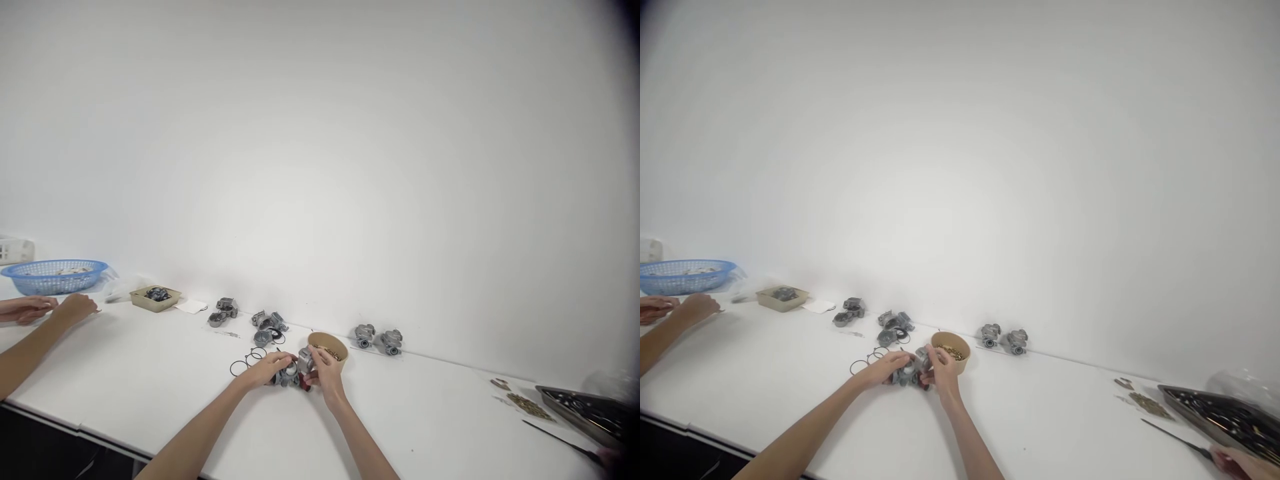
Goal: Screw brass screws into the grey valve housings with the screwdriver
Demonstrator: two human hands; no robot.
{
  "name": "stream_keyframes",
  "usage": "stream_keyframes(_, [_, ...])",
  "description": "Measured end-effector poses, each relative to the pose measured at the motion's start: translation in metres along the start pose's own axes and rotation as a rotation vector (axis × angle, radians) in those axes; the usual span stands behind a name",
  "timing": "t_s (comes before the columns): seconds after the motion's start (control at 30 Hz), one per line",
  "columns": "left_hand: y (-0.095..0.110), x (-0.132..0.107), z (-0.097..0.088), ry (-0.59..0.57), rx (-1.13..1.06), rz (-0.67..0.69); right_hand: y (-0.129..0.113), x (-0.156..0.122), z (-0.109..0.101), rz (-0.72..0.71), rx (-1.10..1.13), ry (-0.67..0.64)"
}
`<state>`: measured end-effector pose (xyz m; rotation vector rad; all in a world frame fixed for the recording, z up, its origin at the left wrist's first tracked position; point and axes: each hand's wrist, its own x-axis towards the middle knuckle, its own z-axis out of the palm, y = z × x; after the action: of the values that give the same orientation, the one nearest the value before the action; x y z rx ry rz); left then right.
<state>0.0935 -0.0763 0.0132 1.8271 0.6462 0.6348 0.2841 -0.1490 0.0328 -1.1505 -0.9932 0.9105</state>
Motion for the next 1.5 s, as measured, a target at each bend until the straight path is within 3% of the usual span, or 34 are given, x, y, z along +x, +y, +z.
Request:
stream_keyframes(0.17, [0.006,-0.001,0.013,0.015,-0.058,0.021,0.004,0.004,0.002,0.097,-0.215,-0.121])
stream_keyframes(0.3, [0.008,-0.004,0.013,-0.030,-0.099,0.044,0.006,0.003,0.003,0.143,-0.238,-0.101])
stream_keyframes(0.4, [0.008,-0.006,0.009,-0.039,-0.008,0.038,0.007,0.003,0.004,0.156,-0.277,-0.057])
stream_keyframes(0.57, [0.009,-0.006,0.015,0.055,0.199,0.102,0.012,0.005,0.000,0.007,-0.338,0.024])
stream_keyframes(0.8, [0.012,-0.003,0.028,0.088,0.080,0.227,0.009,0.008,-0.002,-0.140,-0.379,0.039])
stream_keyframes(0.97, [0.001,0.001,0.025,0.091,-0.065,0.066,0.009,0.005,-0.003,-0.125,-0.326,-0.167])
stream_keyframes(1.13, [-0.008,0.006,0.018,0.079,-0.181,0.013,0.009,0.004,-0.009,-0.175,-0.288,-0.310])
stream_keyframes(1.3, [-0.015,0.007,0.005,0.125,-0.077,-0.052,0.008,0.003,-0.010,-0.181,-0.412,-0.222])
stream_keyframes(1.5, [-0.018,0.003,-0.006,0.062,-0.057,-0.052,0.009,0.001,-0.008,-0.270,-0.505,-0.138])
